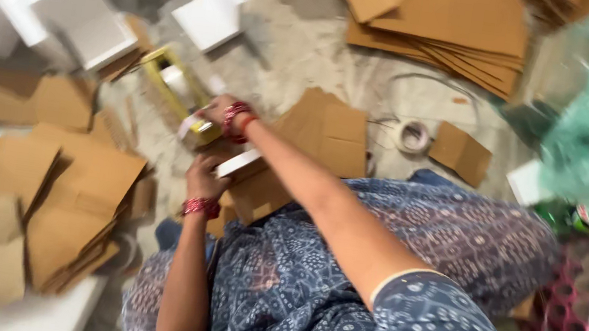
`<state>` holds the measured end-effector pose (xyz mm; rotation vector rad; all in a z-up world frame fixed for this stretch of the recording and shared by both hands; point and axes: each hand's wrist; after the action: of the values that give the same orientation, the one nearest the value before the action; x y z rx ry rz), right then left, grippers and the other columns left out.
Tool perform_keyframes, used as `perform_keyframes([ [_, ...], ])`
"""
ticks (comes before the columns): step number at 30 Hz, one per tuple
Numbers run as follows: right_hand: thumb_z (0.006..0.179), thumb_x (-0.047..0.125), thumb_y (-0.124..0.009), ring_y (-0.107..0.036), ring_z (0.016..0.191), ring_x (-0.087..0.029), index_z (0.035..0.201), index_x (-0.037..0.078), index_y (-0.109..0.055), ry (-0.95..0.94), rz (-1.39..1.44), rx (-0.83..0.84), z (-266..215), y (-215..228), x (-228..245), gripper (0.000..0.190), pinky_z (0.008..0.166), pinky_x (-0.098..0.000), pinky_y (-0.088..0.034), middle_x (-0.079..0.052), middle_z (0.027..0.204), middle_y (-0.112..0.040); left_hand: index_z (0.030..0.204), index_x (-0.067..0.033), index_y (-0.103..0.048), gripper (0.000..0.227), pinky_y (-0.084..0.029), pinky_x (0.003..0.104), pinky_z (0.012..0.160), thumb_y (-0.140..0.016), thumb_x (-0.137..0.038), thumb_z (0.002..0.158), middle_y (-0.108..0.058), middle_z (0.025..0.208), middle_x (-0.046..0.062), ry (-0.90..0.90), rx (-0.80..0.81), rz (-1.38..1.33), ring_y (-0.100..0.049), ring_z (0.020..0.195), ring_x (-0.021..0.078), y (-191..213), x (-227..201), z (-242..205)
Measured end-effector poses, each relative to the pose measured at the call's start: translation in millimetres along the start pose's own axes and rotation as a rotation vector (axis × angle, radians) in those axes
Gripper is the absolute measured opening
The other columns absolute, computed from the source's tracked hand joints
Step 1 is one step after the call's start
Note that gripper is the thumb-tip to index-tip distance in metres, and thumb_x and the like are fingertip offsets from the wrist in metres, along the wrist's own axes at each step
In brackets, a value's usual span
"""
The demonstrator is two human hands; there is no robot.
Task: The person sits on the floor and assembles small cardboard boxes. They fold the cardboard flaps and secure them using a handheld tape dispenser. The person repeatedly picks up flat cardboard pieces, folds them into box shapes, and applies tape to the seams.
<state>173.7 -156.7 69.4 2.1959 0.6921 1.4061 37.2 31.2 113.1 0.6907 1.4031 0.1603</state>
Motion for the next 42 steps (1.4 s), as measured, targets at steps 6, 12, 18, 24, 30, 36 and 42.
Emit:
perform_keyframes([
  [6, 0.079, 0.051, -0.080, -0.074, 0.074, -0.024, 0.090, 0.004, -0.086, 0.009, 0.054, -0.184, -36.1, -15.5, 9.5, 0.049, 0.070, -0.0386, -0.056, -0.014, 0.082, -0.079, 0.109, -0.0076, -0.078, 0.045, -0.059, 0.034, 0.084, -0.089, -0.010, 0.065, -0.071, 0.103, 0.009, 0.096, 0.042, -0.096, -0.071, 0.092, 0.0228, -9.4, 33.8, 9.6],
  [12, 0.086, 0.037, -0.082, -0.071, 0.069, -0.013, 0.089, 0.000, -0.075, 0.235, 0.604, -0.099, -144.3, -21.1, -33.8, 0.038, 0.060, -0.0277, -0.056, -0.007, 0.077, -0.077, 0.118, -0.0064, -0.075, 0.045, -0.058, 0.031, 0.090, -0.083, -0.007, 0.074, -0.079, 0.106, 0.007, 0.284, 0.097, -0.316, -0.074, 0.095, 0.0134, -20.2, 46.4, 9.0],
  [18, 0.082, 0.034, -0.084, -0.073, 0.071, -0.011, 0.098, 0.000, -0.069, -0.101, 0.910, 0.141, -204.5, -18.8, -44.0, 0.040, 0.062, -0.0265, -0.060, -0.006, 0.085, -0.076, 0.119, -0.0069, -0.076, 0.045, -0.055, 0.031, 0.094, -0.082, -0.004, 0.075, -0.079, 0.109, 0.010, 0.222, 0.073, -0.190, -0.073, 0.100, 0.0137, -4.6, 11.1, 2.6],
  [24, 0.081, 0.030, -0.086, -0.070, 0.069, -0.009, 0.101, 0.001, -0.070, -0.169, 0.911, 0.176, -204.1, -35.1, -54.7, 0.039, 0.062, -0.0260, -0.059, -0.005, 0.088, -0.075, 0.119, -0.0072, -0.076, 0.043, -0.057, 0.031, 0.093, -0.081, -0.004, 0.076, -0.078, 0.112, 0.009, 0.258, 0.080, -0.218, -0.073, 0.106, 0.0142, -0.7, -2.6, 3.5],
  [30, 0.092, 0.022, -0.077, -0.071, 0.070, -0.009, 0.099, 0.002, -0.075, -0.052, 0.826, 0.097, -194.0, -54.1, -77.3, 0.022, 0.063, -0.0249, -0.059, -0.005, 0.087, -0.078, 0.121, -0.0073, -0.074, 0.048, -0.059, 0.030, 0.092, -0.078, -0.001, 0.074, -0.077, 0.114, 0.008, 0.240, 0.099, -0.363, -0.073, 0.103, 0.0137, -18.1, 25.2, 8.6],
  [36, 0.095, 0.017, -0.074, -0.071, 0.071, -0.010, 0.103, 0.001, -0.074, -0.083, 0.970, 0.176, -202.5, -50.4, -82.9, 0.017, 0.063, -0.0255, -0.059, -0.006, 0.091, -0.077, 0.119, -0.0080, -0.077, 0.047, -0.060, 0.030, 0.086, -0.080, -0.003, 0.073, -0.079, 0.105, 0.011, 0.119, 0.005, -0.189, -0.075, 0.094, 0.0146, -16.1, 29.1, 3.7],
  [42, 0.091, 0.013, -0.077, -0.070, 0.069, -0.010, 0.103, -0.001, -0.069, -0.171, 0.950, 0.167, -203.5, -42.5, -76.9, 0.020, 0.063, -0.0256, -0.060, -0.008, 0.090, -0.076, 0.121, -0.0086, -0.075, 0.047, -0.061, 0.027, 0.086, -0.078, -0.002, 0.075, -0.080, 0.107, 0.007, 0.297, 0.071, -0.366, -0.075, 0.096, 0.0118, -4.0, -2.0, 1.8],
])
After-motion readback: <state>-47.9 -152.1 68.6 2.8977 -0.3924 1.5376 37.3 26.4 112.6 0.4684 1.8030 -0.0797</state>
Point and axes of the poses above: each hand's wrist, its own z-axis towards the middle knuckle, its own y-axis out of the back of the hand, x = y × z
